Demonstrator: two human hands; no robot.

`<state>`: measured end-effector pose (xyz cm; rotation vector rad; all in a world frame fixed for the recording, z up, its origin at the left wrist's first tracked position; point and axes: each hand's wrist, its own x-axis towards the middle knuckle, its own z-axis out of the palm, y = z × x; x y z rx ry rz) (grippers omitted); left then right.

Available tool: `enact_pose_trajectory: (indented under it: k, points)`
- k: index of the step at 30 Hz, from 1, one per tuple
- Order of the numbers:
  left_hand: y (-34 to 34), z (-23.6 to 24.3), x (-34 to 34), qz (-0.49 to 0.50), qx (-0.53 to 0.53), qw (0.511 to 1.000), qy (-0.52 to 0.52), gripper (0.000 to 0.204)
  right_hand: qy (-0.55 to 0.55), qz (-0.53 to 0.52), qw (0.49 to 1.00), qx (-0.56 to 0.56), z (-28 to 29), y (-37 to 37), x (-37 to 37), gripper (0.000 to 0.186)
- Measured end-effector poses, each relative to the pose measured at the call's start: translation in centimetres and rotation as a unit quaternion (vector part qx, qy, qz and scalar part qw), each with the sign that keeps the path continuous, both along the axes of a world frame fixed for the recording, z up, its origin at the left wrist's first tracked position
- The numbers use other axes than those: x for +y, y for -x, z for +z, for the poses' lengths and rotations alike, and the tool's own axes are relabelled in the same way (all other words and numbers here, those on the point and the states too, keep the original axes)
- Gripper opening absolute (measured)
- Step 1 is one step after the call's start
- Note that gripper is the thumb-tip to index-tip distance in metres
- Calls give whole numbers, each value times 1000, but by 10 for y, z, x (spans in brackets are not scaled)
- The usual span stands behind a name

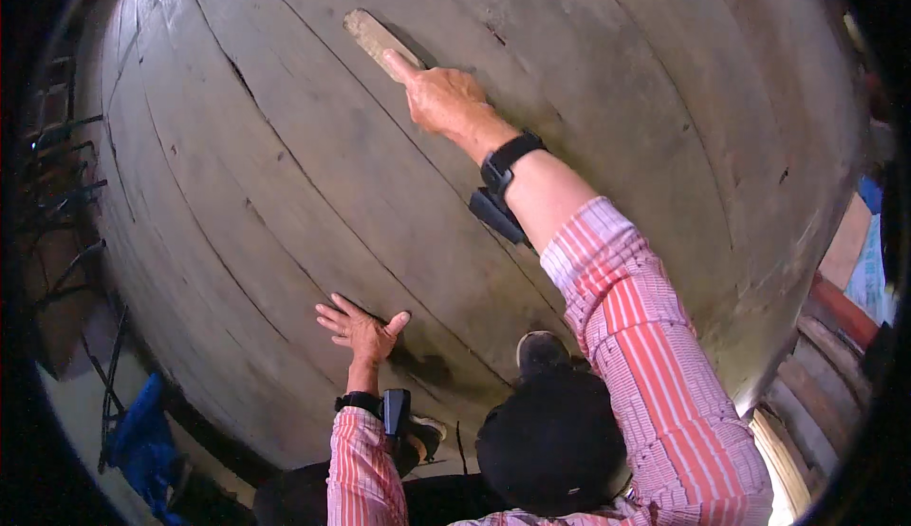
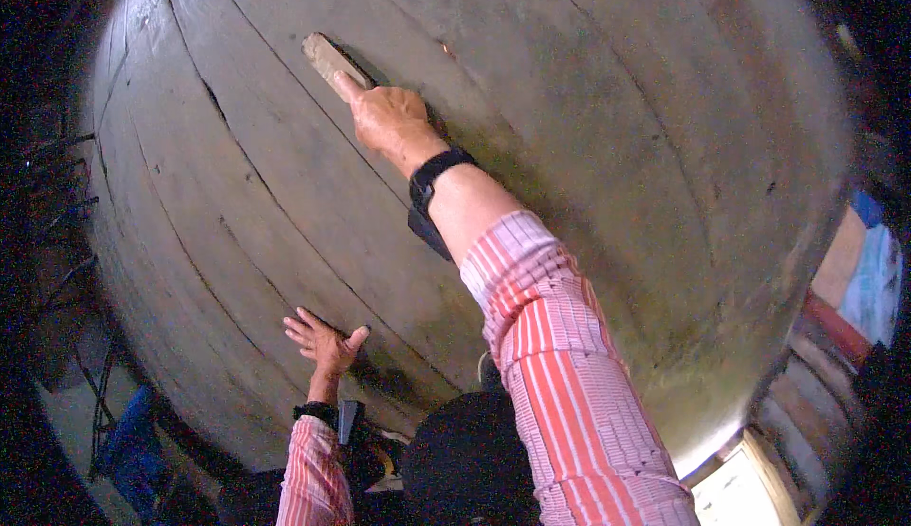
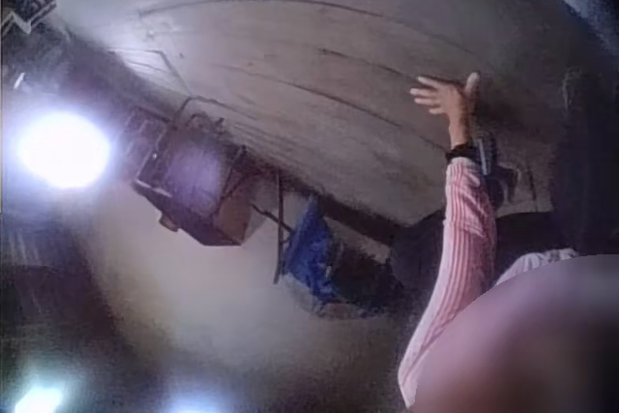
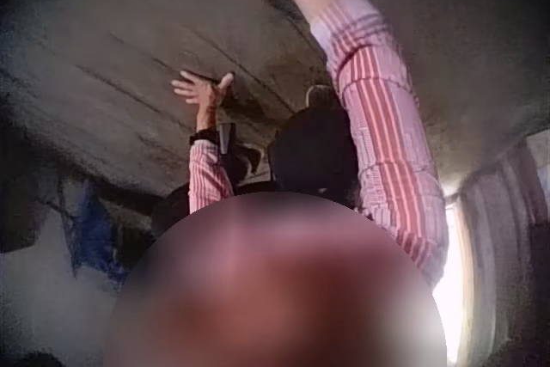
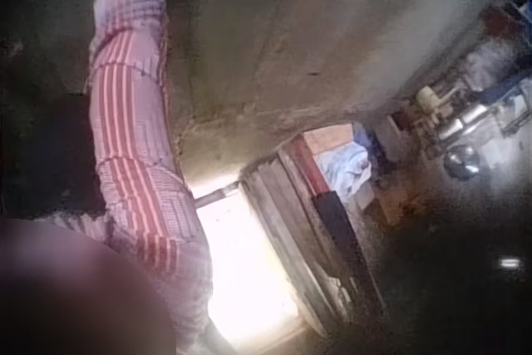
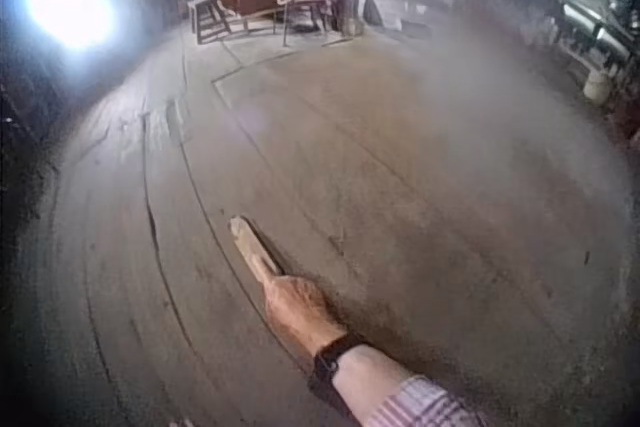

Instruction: The person kneels on a wooden floor and uses a sanding block to smooth the surface. They move the block back and forth along the grain of the planks, occasionally shifting position to reach different areas.

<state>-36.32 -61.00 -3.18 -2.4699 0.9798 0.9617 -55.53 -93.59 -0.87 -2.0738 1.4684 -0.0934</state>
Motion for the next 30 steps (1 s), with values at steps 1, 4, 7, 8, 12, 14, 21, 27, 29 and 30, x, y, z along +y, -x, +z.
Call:
enact_pose_trajectory:
  k: [1,4,7,8,12,14,21,27,29,30]
  points:
    - [0,0,0,0,-4,1000,-2,147,4,-3,1000,-7,2,-1,1,65]
    - [0,1,-1,3,-11,1000,-10,147,-20,-19,1000,9,2,19,32,64]
    - [0,-2,-1,1,-13,1000,-19,146,-40,2,998,56,-5,67,95,66]
    - [-1,-2,0,-8,-25,999,-23,145,-10,6,998,58,-7,85,118,66]
    - [-1,-3,3,-13,-28,999,-6,142,-1,-23,994,108,-5,171,236,66]
    - [-2,-4,5,-22,-19,1000,9,137,15,0,983,183,7,209,301,67]
    - [-7,-10,13,-23,-12,999,42,147,23,8,990,137,18,232,324,68]
    - [-7,-8,12,-17,-4,999,40,149,95,26,993,71,-17,142,136,64]
    - [-6,-7,12,-14,-2,999,42,149,59,8,995,78,-21,102,70,62]
    - [-6,-8,11,-11,0,999,34,149,87,5,995,48,-19,86,42,62]
